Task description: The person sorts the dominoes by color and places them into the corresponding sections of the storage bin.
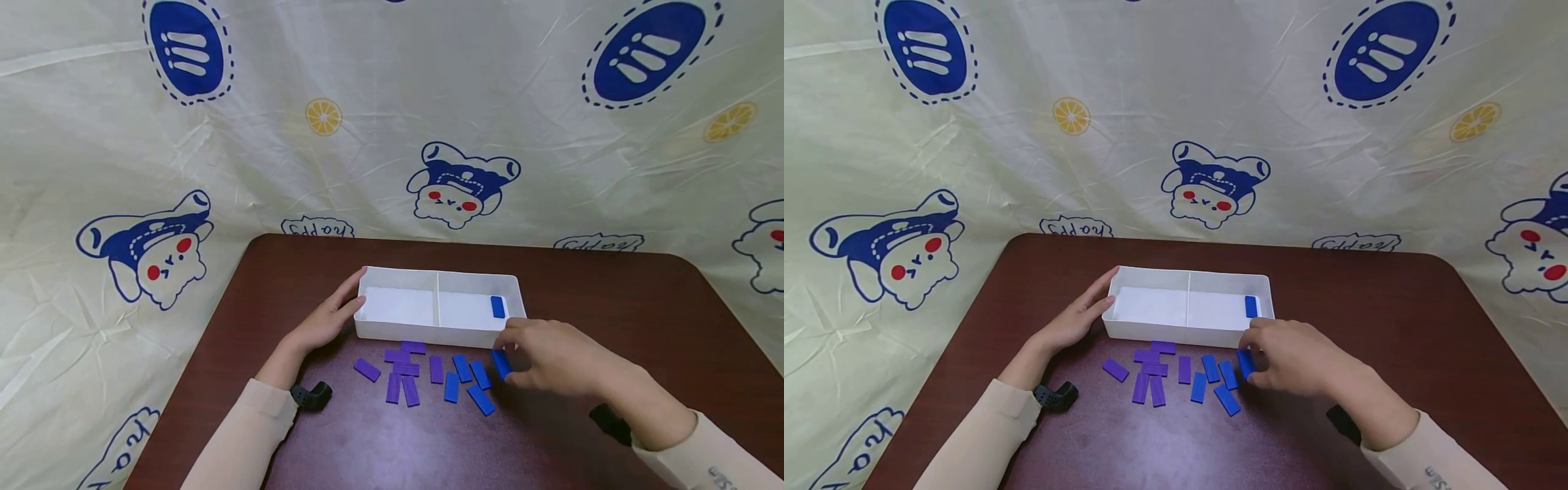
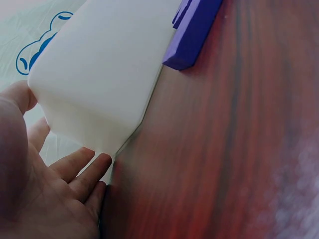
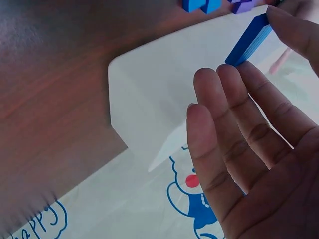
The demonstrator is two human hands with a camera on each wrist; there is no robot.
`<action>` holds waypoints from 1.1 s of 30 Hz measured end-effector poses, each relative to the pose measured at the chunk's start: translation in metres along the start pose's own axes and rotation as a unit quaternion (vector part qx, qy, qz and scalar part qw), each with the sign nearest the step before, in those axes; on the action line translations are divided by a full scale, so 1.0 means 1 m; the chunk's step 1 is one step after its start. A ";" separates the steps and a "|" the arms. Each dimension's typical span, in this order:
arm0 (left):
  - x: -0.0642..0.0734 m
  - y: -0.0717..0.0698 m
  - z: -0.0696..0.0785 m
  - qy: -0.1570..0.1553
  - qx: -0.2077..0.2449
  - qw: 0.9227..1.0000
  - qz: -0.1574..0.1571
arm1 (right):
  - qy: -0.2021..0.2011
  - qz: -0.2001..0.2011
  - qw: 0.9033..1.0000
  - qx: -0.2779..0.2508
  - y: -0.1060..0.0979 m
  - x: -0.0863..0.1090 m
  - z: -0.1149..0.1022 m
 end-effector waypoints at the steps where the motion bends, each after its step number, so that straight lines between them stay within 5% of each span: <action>1: 0.000 0.000 0.000 -0.001 -0.001 1.000 0.001 | -0.001 0.001 1.000 -0.002 -0.002 0.000 0.000; 33: -0.001 0.002 -0.003 0.001 0.002 1.000 -0.003 | 0.011 0.052 0.999 0.007 -0.049 -0.018 0.014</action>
Point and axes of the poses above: each hand's wrist, its own x-axis away from the middle knuckle, its own y-axis out of the palm, z = x × y, the point moved 8 cm from there along -x, towards the middle knuckle, and after that the axes turned 2 degrees about -z, right-handed, at the moved point
